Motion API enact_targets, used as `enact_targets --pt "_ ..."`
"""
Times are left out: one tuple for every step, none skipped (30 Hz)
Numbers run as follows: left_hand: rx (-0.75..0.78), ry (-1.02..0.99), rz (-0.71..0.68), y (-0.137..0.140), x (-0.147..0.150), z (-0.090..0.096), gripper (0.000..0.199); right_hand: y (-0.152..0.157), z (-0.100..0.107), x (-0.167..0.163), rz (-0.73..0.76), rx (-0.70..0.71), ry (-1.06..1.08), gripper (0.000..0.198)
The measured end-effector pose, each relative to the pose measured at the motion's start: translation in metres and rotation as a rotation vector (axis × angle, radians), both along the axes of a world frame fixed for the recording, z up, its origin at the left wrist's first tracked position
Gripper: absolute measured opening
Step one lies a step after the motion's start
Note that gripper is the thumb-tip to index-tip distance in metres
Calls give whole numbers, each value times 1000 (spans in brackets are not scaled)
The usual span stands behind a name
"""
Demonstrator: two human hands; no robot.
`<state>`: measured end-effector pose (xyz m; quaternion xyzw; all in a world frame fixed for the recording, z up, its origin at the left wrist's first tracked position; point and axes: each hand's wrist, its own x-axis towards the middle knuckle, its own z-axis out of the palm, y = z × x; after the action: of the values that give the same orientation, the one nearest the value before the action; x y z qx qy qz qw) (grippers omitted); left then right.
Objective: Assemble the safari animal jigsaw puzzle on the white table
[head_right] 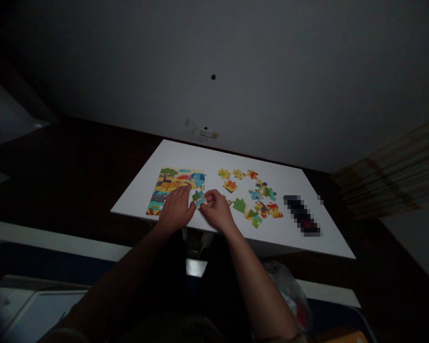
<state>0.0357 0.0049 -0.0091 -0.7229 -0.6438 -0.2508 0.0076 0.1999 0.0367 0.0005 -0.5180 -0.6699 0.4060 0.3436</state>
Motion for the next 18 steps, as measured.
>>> enact_targets --pt "6 -5 0 0 0 0 51 -4 -1 0 -2 -15 55 38" --pt "12 -8 -4 0 0 0 48 -7 -2 0 -3 -32 106 43" --pt "16 -11 -9 0 0 0 46 -9 -3 0 -1 -50 151 47" --pt "20 -12 -14 0 0 0 44 -11 -4 0 -1 -62 189 49" --pt "21 -14 -17 -1 0 0 43 -13 -5 0 -4 -68 217 49" --pt "22 -15 -20 -1 0 0 42 -14 -5 0 -11 -66 238 48" --pt "21 -17 -20 -1 0 0 41 -15 -6 0 -21 -62 251 45" --pt "19 -17 -20 -2 0 0 41 -16 -6 0 -28 -60 259 43" --pt "17 -17 -18 -2 0 1 40 -16 -7 1 -32 -59 263 41" --pt "15 -18 -17 -2 0 1 40 -16 -7 1 -33 -58 266 40" --pt "13 -18 -17 -3 0 2 39 -16 -8 1 -35 -58 264 39" --pt "11 -18 -17 -3 0 2 39 -16 -9 0 -39 -58 257 39" --pt "9 -19 -19 -3 0 2 38 -17 -10 0 -44 -56 247 39" --pt "7 -20 -19 -3 0 3 38 -17 -10 0 -51 -48 235 39" --pt "5 -20 -18 -3 0 3 38 -18 -11 0 -61 -34 219 38" --pt "3 -18 -16 -4 0 3 37 -19 -12 0 -70 -16 198 37" --pt "0 -15 -14 -4 0 3 37 -19 -12 1 -83 5 177 36" --pt "-3 -12 -11 -4 0 3 37 -18 -12 2 -101 26 155 35"
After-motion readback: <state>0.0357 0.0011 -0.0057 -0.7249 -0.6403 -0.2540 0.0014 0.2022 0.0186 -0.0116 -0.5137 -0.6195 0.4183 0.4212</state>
